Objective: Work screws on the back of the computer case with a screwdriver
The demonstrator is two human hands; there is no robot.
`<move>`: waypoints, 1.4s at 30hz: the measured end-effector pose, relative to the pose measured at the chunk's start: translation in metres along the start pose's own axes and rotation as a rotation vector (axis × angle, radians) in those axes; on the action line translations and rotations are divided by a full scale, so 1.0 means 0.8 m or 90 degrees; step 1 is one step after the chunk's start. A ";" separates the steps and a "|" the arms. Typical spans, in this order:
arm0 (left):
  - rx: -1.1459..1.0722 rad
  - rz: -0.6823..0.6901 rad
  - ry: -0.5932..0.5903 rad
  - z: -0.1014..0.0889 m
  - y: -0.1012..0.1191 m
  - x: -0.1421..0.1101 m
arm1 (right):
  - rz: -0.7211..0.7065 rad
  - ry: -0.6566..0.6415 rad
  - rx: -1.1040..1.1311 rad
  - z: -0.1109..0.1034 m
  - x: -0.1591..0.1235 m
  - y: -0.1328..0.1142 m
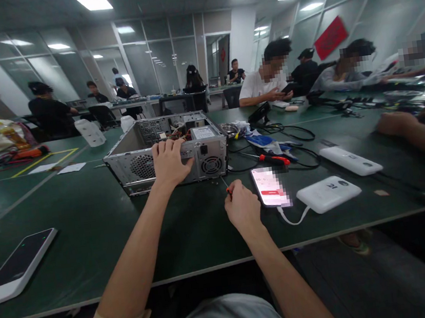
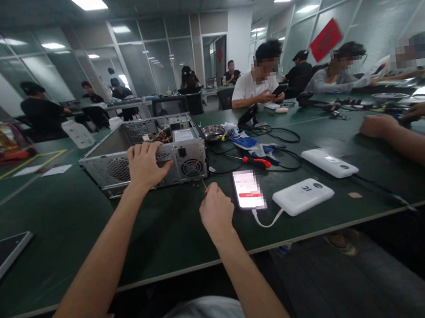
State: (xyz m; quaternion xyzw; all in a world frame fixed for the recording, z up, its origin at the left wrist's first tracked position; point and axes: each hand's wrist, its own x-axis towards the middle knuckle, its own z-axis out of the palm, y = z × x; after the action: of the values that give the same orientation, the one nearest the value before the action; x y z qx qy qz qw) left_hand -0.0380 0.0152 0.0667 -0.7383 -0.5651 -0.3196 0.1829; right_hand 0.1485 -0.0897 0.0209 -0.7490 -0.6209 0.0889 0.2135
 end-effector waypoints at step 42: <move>-0.058 0.015 0.012 -0.007 -0.009 -0.004 | -0.003 0.000 0.022 0.002 0.008 -0.009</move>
State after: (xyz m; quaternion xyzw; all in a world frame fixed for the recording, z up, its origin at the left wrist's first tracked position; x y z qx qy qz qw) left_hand -0.0470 0.0118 0.0679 -0.7493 -0.5396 -0.3497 0.1584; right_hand 0.1427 -0.0823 0.0233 -0.7439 -0.6207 0.0994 0.2269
